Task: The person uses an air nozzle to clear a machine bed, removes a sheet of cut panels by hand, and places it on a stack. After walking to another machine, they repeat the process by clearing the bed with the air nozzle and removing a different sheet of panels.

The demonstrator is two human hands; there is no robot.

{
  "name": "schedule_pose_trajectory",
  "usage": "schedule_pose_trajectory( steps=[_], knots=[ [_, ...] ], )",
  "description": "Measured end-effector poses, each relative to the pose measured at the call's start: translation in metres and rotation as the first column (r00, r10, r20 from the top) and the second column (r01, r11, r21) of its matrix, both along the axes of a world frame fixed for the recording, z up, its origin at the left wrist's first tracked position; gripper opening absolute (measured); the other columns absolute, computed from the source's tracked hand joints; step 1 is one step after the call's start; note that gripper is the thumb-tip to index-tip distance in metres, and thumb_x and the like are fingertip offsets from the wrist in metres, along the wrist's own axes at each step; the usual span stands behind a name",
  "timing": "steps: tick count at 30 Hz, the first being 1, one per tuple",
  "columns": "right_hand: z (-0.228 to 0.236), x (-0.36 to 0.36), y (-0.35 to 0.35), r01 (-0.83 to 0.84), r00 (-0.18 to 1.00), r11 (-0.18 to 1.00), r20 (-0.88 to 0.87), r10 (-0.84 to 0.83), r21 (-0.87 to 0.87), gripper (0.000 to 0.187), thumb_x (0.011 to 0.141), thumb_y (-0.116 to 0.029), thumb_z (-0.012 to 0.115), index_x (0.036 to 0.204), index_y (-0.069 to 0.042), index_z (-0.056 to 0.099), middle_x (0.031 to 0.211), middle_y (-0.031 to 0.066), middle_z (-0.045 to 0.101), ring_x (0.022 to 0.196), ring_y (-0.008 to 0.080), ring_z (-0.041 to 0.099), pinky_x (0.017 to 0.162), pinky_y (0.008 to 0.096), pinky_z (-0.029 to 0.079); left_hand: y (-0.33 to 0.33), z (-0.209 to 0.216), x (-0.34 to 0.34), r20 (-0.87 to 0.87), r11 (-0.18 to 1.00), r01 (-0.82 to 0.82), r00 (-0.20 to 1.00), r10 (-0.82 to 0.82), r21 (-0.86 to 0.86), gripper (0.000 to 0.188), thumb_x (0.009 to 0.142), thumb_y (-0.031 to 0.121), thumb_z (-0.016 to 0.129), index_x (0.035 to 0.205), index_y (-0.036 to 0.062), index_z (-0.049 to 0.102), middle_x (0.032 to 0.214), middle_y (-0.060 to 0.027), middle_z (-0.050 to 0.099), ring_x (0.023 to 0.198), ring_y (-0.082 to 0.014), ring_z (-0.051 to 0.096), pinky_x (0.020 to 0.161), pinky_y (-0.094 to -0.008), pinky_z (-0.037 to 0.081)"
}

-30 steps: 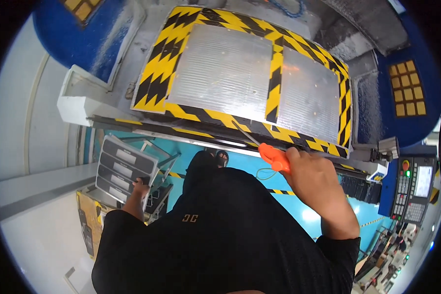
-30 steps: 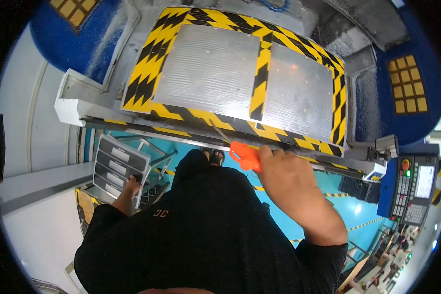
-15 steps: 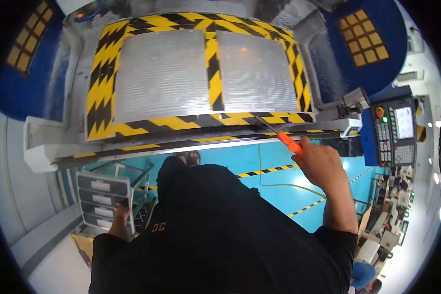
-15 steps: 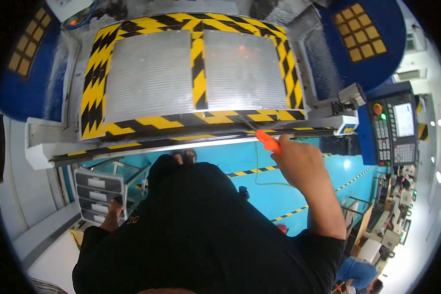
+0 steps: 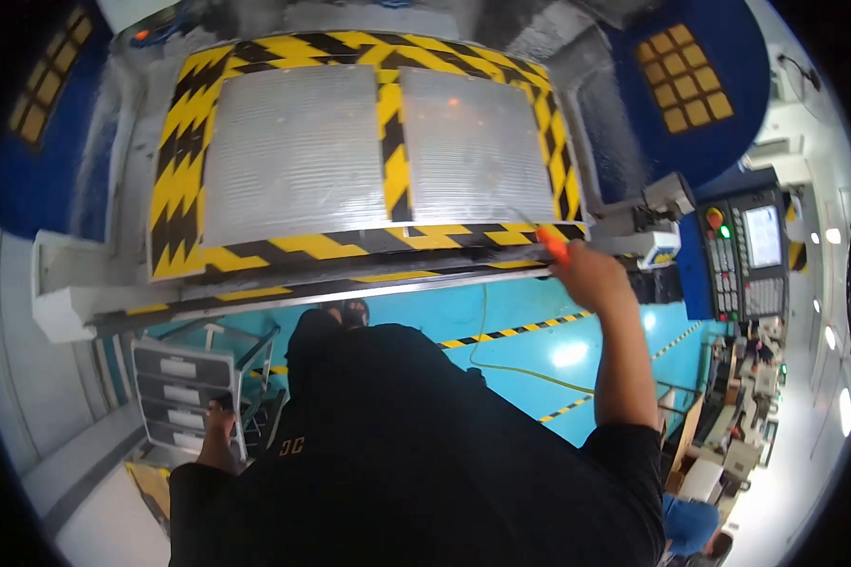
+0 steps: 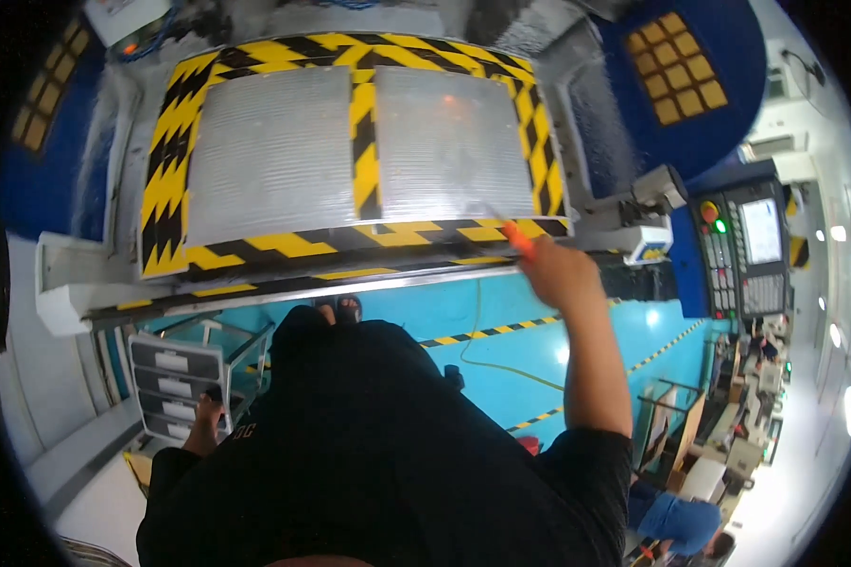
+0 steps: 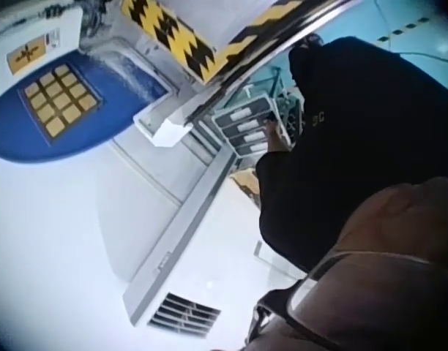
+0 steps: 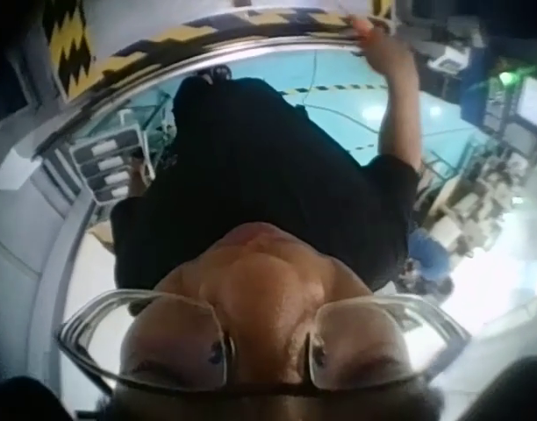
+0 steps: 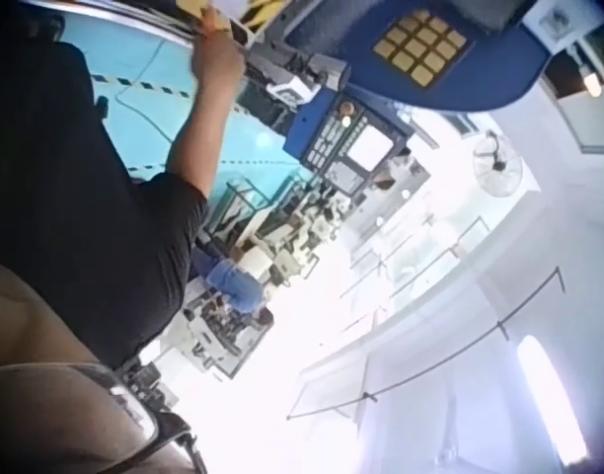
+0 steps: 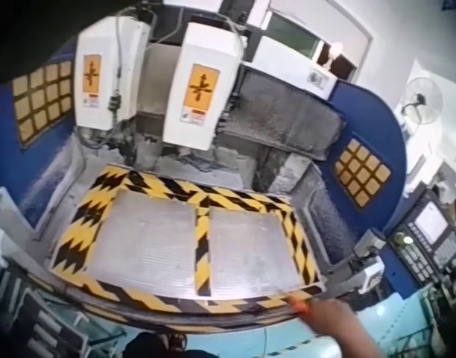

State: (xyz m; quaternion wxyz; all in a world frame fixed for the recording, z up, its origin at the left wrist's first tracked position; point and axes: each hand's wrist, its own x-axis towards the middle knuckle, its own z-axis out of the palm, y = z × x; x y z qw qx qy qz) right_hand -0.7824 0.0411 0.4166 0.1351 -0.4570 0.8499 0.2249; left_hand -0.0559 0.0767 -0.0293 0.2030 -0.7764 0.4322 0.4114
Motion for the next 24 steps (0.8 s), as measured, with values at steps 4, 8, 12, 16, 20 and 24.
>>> schedule_pose_trajectory(
  steps=[4, 8, 12, 16, 20, 24],
  knots=[
    [0.003, 0.126, -0.026, -0.415, 0.853, 0.899, 0.285, 0.437, -0.138, 0.038, 0.091, -0.038, 0.063, 0.104, -0.004, 0.053, 0.083, 0.0207, 0.069, 0.082, 0.0393, 0.068, 0.074, 0.049, 0.052, 0.01, -0.031, 0.013, -0.031, 0.984, -0.137, 0.99, 0.134, -0.111, 0.088, 0.067, 0.006, 0.062, 0.148, 0.0066, 0.029, 0.145, -0.0298, 0.037, 0.135, -0.048, 0.036, 0.101, -0.0512, 0.044],
    [-0.004, 0.093, -0.037, -0.245, 0.951, 0.964, 0.168, 0.259, -0.098, 0.038, 0.09, -0.036, 0.064, 0.107, -0.004, 0.055, 0.089, 0.0217, 0.068, 0.086, 0.0415, 0.066, 0.075, 0.0508, 0.051, 0.016, -0.014, -0.005, -0.018, 0.961, -0.277, 0.961, 0.277, -0.006, 0.092, 0.076, 0.015, 0.056, 0.155, 0.0101, 0.009, 0.158, -0.0298, 0.005, 0.144, -0.0479, 0.019, 0.11, -0.0509, 0.032],
    [-0.015, 0.033, -0.032, -0.02, 0.993, 0.998, 0.111, 0.027, -0.061, 0.043, 0.092, -0.041, 0.061, 0.114, -0.004, 0.055, 0.094, 0.023, 0.069, 0.09, 0.0427, 0.066, 0.077, 0.0509, 0.05, 0.004, 0.012, -0.014, -0.106, 0.964, -0.264, 0.959, 0.262, -0.011, 0.087, 0.084, 0.022, 0.052, 0.156, 0.0133, 0.003, 0.157, -0.0327, -0.006, 0.144, -0.0507, 0.015, 0.114, -0.0484, 0.028],
    [-0.02, 0.107, -0.078, -0.276, 0.919, 0.949, 0.248, 0.307, -0.151, 0.044, 0.093, -0.042, 0.06, 0.108, -0.001, 0.055, 0.093, 0.0264, 0.068, 0.089, 0.0434, 0.066, 0.079, 0.0497, 0.05, -0.001, 0.044, -0.034, -0.057, 0.909, -0.402, 0.911, 0.409, 0.106, 0.088, 0.083, 0.02, 0.052, 0.156, 0.0151, 0.002, 0.161, -0.0241, -0.008, 0.143, -0.0514, 0.016, 0.105, -0.0632, 0.033],
    [-0.054, 0.036, -0.109, -0.007, 0.982, 0.971, 0.18, 0.052, -0.241, 0.045, 0.093, -0.042, 0.059, 0.109, 0.0, 0.054, 0.093, 0.0285, 0.067, 0.091, 0.0449, 0.065, 0.081, 0.0516, 0.05, -0.003, 0.035, -0.029, -0.135, 0.938, -0.342, 0.928, 0.347, 0.06, 0.091, 0.081, 0.018, 0.053, 0.156, 0.0146, 0.001, 0.16, -0.0236, -0.012, 0.144, -0.0507, 0.014, 0.106, -0.0614, 0.033],
    [-0.059, 0.091, -0.14, -0.229, 0.922, 0.939, 0.251, 0.294, -0.258, 0.048, 0.092, -0.043, 0.06, 0.107, 0.002, 0.055, 0.097, 0.0292, 0.067, 0.096, 0.0457, 0.064, 0.082, 0.0513, 0.051, 0.014, 0.001, -0.007, -0.094, 0.934, -0.358, 0.93, 0.356, -0.004, 0.094, 0.077, 0.016, 0.055, 0.156, 0.0107, 0.004, 0.158, -0.0314, -0.01, 0.144, -0.0504, 0.015, 0.114, -0.0448, 0.028]
  ],
)
